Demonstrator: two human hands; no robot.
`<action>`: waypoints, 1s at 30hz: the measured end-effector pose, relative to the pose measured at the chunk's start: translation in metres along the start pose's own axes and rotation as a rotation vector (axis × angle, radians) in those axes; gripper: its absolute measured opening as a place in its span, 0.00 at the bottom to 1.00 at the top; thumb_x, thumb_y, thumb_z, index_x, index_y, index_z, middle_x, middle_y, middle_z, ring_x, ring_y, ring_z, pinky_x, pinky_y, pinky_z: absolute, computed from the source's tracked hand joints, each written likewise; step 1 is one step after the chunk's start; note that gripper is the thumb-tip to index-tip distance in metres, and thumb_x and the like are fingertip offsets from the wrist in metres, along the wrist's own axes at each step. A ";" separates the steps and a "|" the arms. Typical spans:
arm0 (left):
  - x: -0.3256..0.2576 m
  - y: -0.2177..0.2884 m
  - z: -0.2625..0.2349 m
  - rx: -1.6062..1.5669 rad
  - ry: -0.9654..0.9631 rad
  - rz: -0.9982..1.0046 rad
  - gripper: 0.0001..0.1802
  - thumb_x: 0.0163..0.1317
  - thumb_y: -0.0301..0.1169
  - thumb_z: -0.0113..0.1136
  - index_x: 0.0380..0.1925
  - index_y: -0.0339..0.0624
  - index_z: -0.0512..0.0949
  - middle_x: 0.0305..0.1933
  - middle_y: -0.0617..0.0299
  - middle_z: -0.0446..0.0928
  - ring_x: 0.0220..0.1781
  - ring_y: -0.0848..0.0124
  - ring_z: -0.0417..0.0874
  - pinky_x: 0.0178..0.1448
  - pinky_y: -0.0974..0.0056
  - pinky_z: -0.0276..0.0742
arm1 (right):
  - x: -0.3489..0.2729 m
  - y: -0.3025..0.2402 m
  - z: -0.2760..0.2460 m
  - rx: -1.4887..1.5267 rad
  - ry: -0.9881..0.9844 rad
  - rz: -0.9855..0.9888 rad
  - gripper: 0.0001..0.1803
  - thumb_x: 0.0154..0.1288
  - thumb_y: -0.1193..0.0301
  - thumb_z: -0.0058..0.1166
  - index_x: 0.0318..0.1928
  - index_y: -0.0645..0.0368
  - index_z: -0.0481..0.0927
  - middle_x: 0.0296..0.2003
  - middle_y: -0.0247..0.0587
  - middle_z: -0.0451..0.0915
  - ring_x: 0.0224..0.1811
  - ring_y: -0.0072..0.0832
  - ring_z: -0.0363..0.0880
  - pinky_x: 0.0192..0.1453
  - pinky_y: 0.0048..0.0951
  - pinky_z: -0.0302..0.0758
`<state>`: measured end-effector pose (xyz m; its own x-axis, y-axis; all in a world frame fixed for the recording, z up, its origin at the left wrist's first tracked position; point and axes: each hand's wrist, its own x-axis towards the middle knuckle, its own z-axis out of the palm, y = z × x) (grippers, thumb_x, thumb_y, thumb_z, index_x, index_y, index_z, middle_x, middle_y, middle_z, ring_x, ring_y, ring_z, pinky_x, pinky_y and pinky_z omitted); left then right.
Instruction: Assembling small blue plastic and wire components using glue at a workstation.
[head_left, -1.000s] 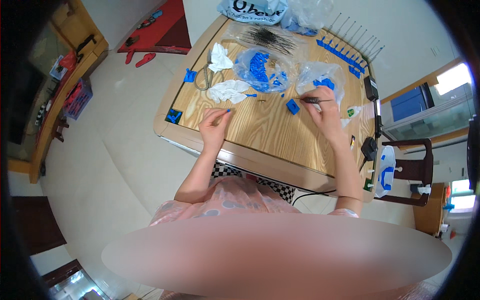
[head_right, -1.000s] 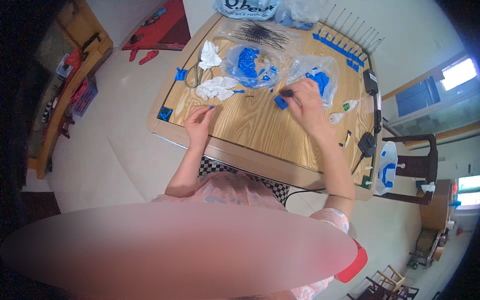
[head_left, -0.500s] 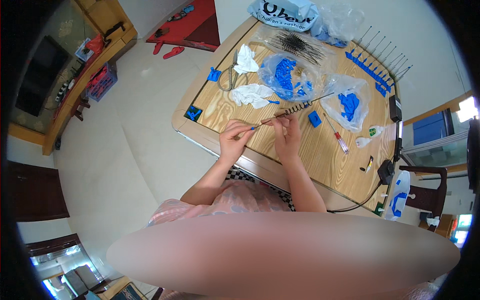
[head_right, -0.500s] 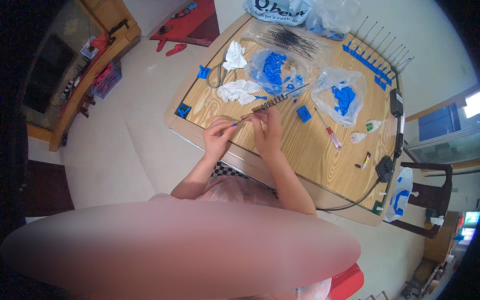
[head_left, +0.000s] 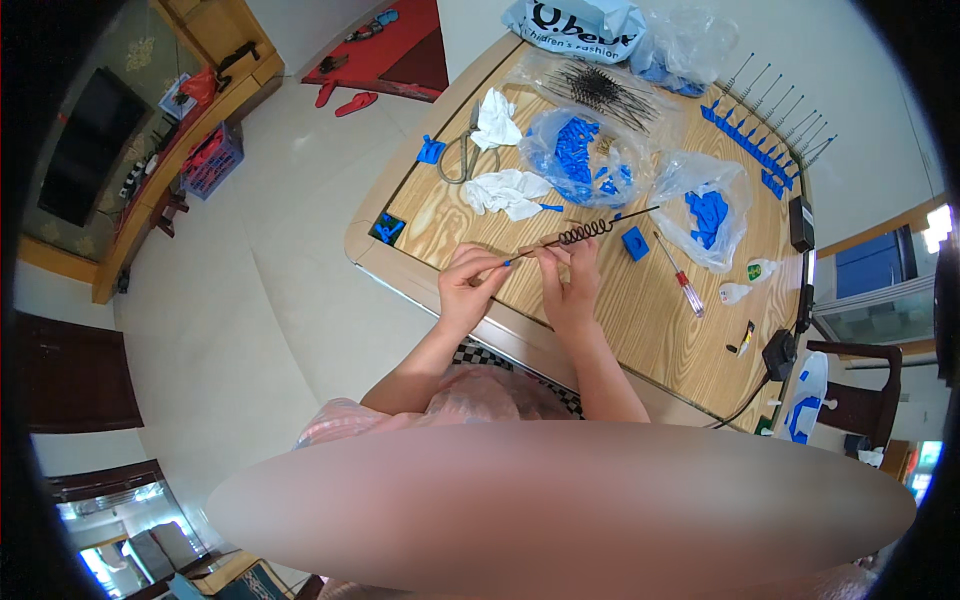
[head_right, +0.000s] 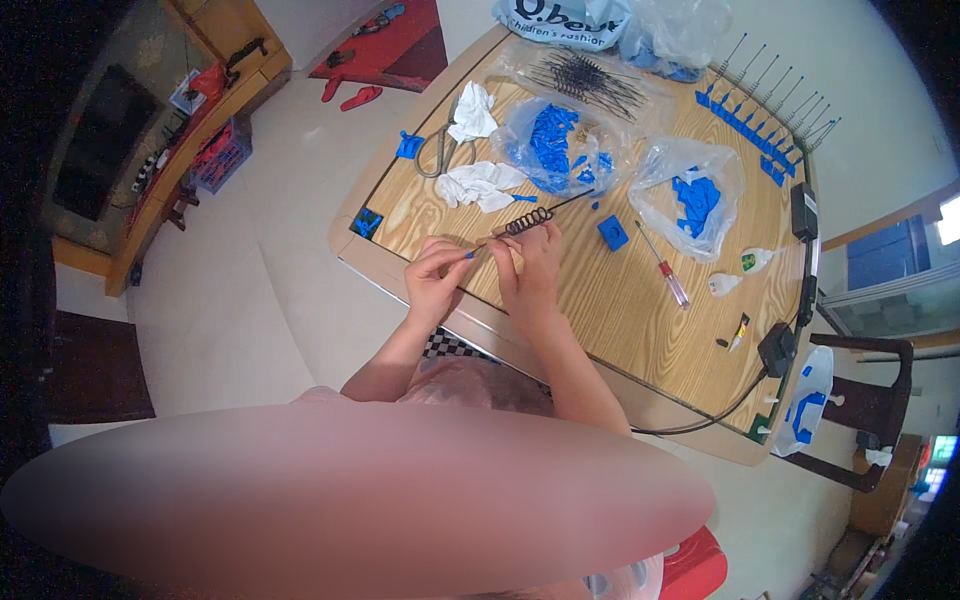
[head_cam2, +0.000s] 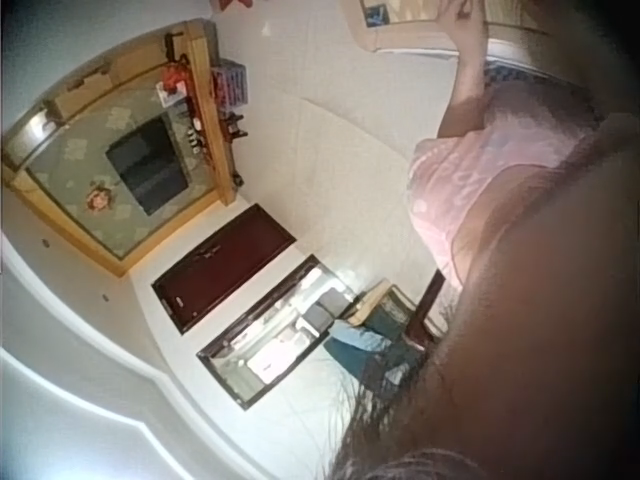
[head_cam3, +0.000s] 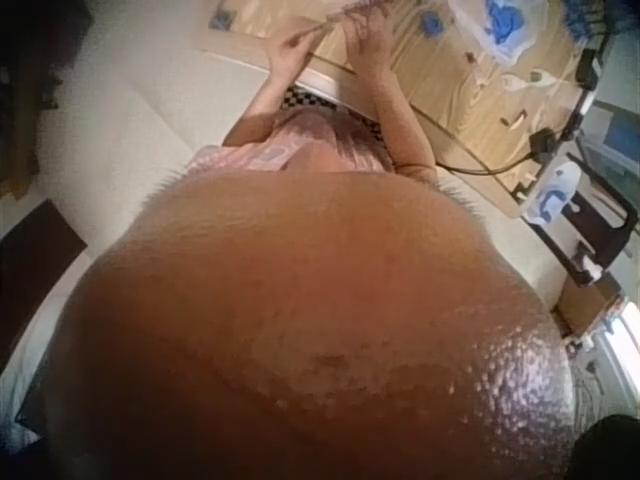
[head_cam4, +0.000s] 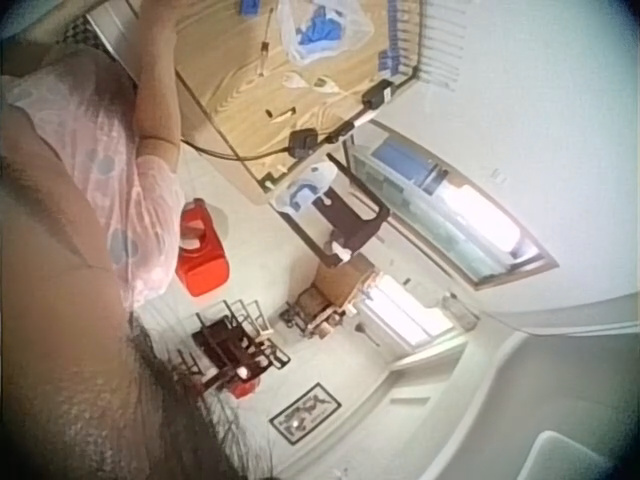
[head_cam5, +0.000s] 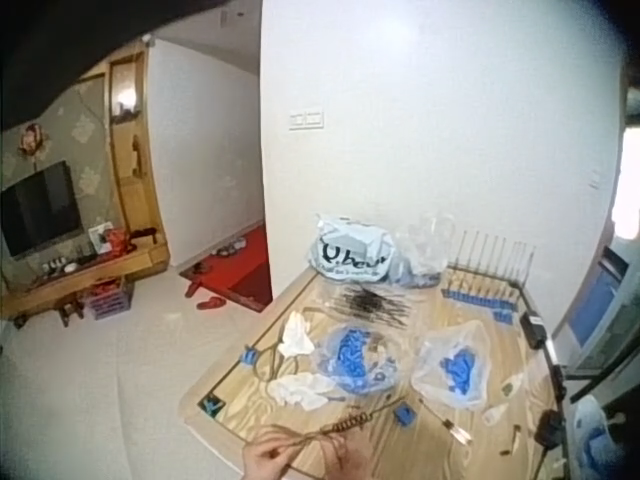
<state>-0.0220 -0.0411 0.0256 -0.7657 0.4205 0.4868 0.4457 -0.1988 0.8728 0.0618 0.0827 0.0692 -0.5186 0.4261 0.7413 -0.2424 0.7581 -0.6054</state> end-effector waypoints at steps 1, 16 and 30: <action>0.000 0.001 0.000 0.007 0.000 0.002 0.07 0.48 0.17 0.69 0.29 0.34 0.83 0.30 0.59 0.79 0.38 0.67 0.76 0.42 0.66 0.71 | -0.001 0.002 0.001 0.006 0.008 -0.003 0.09 0.57 0.77 0.60 0.36 0.61 0.73 0.33 0.41 0.79 0.39 0.42 0.77 0.58 0.51 0.62; -0.001 -0.002 -0.001 0.026 -0.005 0.018 0.07 0.48 0.17 0.68 0.29 0.35 0.83 0.30 0.59 0.80 0.37 0.67 0.76 0.42 0.65 0.71 | -0.001 -0.001 0.002 0.035 -0.031 0.064 0.07 0.57 0.76 0.60 0.35 0.60 0.75 0.33 0.41 0.79 0.40 0.41 0.77 0.59 0.50 0.62; -0.001 0.001 0.002 0.067 -0.018 0.028 0.07 0.47 0.17 0.68 0.29 0.35 0.83 0.30 0.59 0.80 0.38 0.67 0.76 0.44 0.65 0.70 | 0.007 -0.003 -0.003 -0.012 -0.005 -0.011 0.07 0.56 0.73 0.61 0.33 0.58 0.76 0.31 0.38 0.78 0.38 0.37 0.76 0.61 0.46 0.62</action>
<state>-0.0201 -0.0403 0.0263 -0.7445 0.4313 0.5096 0.4973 -0.1511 0.8543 0.0615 0.0847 0.0767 -0.5200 0.4156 0.7462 -0.2379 0.7686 -0.5938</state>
